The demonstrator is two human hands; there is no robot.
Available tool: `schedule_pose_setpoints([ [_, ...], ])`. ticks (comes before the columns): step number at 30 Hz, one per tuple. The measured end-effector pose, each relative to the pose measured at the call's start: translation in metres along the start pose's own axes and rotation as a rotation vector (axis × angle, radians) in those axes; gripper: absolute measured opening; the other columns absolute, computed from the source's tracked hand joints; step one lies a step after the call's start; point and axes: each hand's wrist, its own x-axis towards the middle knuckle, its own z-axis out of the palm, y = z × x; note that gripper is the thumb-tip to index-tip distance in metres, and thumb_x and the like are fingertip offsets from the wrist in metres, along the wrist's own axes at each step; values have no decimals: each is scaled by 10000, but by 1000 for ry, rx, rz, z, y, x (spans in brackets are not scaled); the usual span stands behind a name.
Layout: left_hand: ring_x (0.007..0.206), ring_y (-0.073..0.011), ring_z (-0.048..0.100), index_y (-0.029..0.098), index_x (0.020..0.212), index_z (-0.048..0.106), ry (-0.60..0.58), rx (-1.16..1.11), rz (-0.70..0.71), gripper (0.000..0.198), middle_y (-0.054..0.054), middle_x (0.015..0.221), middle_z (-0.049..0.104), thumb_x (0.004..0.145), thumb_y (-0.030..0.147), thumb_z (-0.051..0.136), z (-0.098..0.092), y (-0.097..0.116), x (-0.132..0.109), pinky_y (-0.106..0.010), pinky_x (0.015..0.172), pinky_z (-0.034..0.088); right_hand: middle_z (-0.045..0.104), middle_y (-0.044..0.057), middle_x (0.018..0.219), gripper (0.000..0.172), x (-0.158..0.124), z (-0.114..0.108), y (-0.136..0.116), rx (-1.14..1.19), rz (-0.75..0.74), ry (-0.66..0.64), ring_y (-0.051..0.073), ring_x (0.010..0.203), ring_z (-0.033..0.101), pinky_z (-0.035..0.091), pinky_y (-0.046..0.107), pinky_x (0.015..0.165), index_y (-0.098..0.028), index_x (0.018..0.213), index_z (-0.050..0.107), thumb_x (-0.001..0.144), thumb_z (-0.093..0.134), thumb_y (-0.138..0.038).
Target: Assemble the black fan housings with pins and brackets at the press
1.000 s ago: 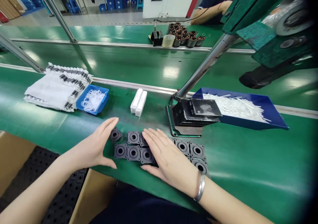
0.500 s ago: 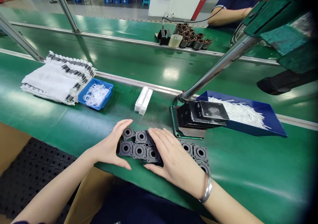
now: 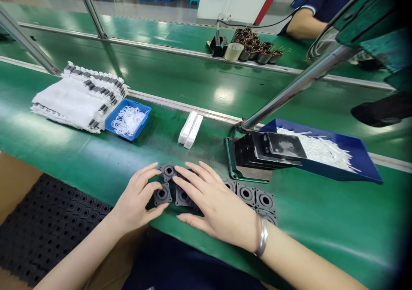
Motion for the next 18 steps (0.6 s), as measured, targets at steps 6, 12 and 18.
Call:
schedule_pose_setpoints([
  [6,1235,-277,571,172,1015,454,151,67,-171,251,-193,1267,559,851,113,635,14,17,-16,-408,993,536,443,143,1507,663,31,1,6,11,-53,-37,358,1415,343,272,587,1186,-111,1399,500,942,479,-591],
  [12,1253,-263,563,125,1155,456,147,97,-233,315,-207,1294,558,861,52,545,18,34,-25,-363,985,549,580,138,1296,478,43,-1,6,-45,-62,-55,335,1363,402,274,565,1176,-139,1379,531,992,443,-405],
  [18,1238,-253,579,137,1161,463,133,94,-230,300,-204,1318,555,879,59,532,17,37,-31,-355,970,563,611,136,1075,438,51,-2,9,-201,-74,-84,287,1144,529,346,526,1126,-83,1391,516,989,434,-234],
])
